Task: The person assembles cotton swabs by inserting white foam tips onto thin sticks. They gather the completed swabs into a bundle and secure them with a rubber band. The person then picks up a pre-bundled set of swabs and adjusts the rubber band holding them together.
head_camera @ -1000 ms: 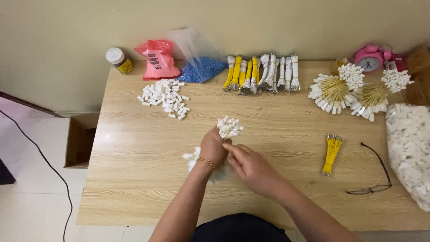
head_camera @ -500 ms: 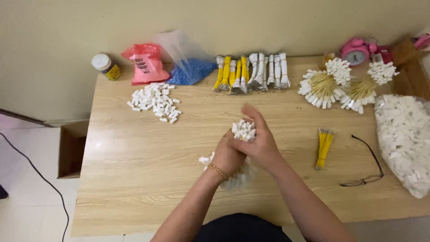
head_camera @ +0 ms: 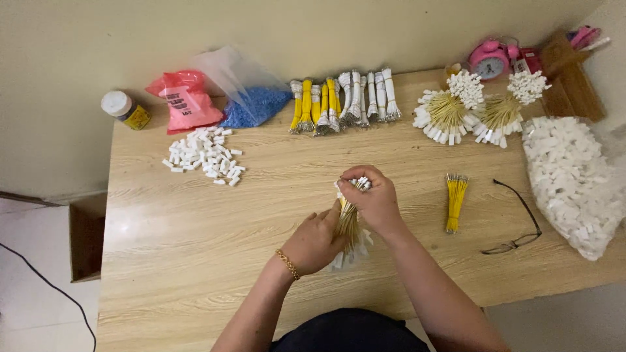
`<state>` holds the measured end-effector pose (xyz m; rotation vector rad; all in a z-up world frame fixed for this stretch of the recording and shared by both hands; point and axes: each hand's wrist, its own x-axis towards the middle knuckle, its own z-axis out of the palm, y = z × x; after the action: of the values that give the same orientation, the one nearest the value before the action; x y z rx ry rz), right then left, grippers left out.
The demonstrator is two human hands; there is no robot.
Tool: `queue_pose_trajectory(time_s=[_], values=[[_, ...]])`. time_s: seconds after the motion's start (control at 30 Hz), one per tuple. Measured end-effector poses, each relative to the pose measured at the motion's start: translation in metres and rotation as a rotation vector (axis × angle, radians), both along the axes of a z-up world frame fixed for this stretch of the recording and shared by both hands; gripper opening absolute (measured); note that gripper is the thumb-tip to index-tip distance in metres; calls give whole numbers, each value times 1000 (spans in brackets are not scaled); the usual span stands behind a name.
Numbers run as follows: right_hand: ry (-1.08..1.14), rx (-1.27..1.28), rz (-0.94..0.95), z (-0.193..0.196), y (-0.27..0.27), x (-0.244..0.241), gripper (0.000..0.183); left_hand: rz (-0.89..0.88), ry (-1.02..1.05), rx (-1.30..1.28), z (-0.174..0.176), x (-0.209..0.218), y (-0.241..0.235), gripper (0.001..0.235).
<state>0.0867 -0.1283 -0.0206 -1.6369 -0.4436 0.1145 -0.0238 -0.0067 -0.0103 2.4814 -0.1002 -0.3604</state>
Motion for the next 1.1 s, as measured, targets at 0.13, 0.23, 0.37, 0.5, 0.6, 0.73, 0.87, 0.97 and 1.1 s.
queue_pose_trajectory(time_s=[0.13, 0.23, 0.37, 0.5, 0.6, 0.73, 0.87, 0.97, 1.1], values=[[12, 16, 5, 8, -10, 6, 16, 210, -45, -371, 34, -5, 15, 42], [-61, 43, 77, 22, -10, 5, 15, 355, -50, -565, 24, 0, 25, 50], [-102, 51, 246, 29, -4, -7, 18, 240, -50, -853, 6, 11, 1, 78], [-154, -35, 415, 52, -4, -5, 24, 165, -175, -1078, -46, 27, -9, 45], [-317, -159, 625, 64, -11, 3, 64, 285, -48, -1005, -35, 23, -5, 41], [-584, -381, 506, 72, -11, 7, 65, 444, 103, -829, -38, 19, 0, 43], [-914, -586, 452, 24, 6, -15, 43, 487, 72, -821, -49, 33, -6, 54], [-515, -736, 662, 81, -5, -9, 34, 632, 103, -865, -55, 38, -3, 61], [-210, -351, 397, 64, -43, 14, 50, 797, 155, -899, -56, 38, -3, 69]])
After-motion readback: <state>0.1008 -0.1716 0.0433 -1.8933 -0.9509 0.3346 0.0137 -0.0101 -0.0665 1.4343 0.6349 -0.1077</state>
